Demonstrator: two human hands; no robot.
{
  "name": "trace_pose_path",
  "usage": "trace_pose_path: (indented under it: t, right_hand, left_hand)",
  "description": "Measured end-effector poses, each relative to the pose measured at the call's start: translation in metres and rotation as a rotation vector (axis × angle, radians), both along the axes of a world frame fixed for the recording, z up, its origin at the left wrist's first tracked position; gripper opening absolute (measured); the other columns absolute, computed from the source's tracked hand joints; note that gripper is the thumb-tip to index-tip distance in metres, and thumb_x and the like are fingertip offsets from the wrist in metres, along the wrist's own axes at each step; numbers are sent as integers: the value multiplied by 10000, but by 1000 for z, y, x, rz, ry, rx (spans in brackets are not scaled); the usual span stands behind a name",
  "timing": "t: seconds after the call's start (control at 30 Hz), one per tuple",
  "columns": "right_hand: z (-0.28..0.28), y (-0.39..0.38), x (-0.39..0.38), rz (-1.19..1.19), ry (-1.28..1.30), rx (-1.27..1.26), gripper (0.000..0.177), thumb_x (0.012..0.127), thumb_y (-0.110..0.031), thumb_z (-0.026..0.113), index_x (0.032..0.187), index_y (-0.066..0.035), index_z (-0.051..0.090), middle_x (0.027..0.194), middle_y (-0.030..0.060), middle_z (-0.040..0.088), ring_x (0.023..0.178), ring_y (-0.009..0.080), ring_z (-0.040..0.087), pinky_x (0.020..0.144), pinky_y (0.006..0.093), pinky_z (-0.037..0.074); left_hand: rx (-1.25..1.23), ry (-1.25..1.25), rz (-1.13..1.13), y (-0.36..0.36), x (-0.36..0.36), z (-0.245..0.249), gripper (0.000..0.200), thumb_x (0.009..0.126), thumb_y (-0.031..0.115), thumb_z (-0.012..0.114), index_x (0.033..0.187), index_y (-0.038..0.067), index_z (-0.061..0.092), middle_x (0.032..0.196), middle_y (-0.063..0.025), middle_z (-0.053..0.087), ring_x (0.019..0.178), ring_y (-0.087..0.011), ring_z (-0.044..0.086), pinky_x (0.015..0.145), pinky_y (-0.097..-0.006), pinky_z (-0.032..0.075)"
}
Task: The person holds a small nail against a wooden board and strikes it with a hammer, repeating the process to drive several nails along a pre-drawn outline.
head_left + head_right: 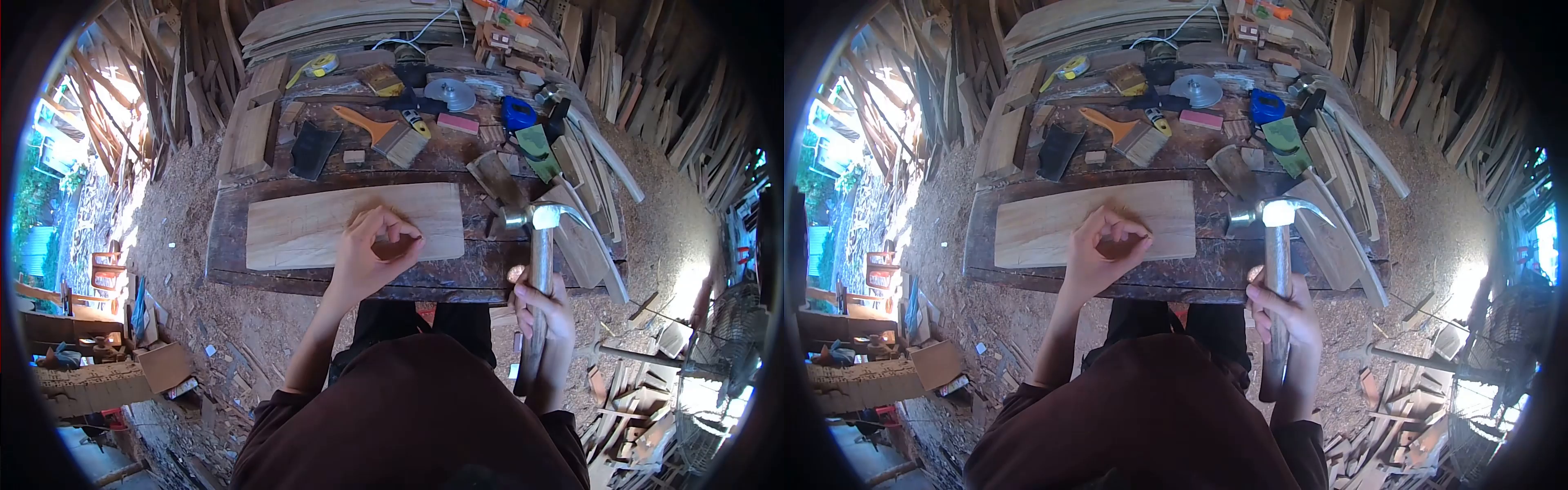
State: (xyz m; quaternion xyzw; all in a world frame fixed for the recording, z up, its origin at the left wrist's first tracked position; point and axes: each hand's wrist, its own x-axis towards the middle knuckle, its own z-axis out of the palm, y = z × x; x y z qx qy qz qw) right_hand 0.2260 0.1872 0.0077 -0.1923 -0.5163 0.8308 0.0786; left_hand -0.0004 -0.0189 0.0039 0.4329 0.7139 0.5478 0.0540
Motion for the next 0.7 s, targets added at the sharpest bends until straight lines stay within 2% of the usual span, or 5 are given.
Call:
trace_pose_path:
  t: [0.03,0.13,0.2,0.3,0.7]
  right_hand:
    - [0,-1,0,-5,-2,-2,132,887,-37,660,895,36,551,589,99,534,334,128,452,285,254,347]
    - [0,-2,0,-97,-56,-74,128,872,-38,661,896,36,560,536,89,511,320,136,441,370,276,412]
    - [-4,-3,1,-132,-3,-120,129,859,-50,664,883,25,562,472,67,470,309,143,430,520,299,468]
    - [-5,-3,2,-143,1,-153,120,861,-60,656,862,12,560,429,42,432,304,141,415,632,306,472]
    - [-13,2,4,-144,34,-232,104,874,-52,615,880,20,540,438,51,434,295,151,394,649,316,488]
  left_hand:
    - [28,-26,14,1,1,0,301,757,63,778,774,68,477,771,-41,684,774,-220,610,795,-325,458]
    - [25,-37,21,2,2,3,307,773,53,767,766,65,460,794,-52,702,781,-225,611,797,-325,458]
    - [32,-51,53,4,3,1,307,780,49,764,766,63,457,807,-55,708,789,-224,609,798,-322,457]
    - [56,-137,93,5,5,0,305,792,41,758,767,58,455,823,-61,715,801,-221,604,793,-314,457]
    - [37,-64,143,8,5,-5,299,778,57,776,740,63,480,793,-34,698,733,-232,550,731,-331,453]
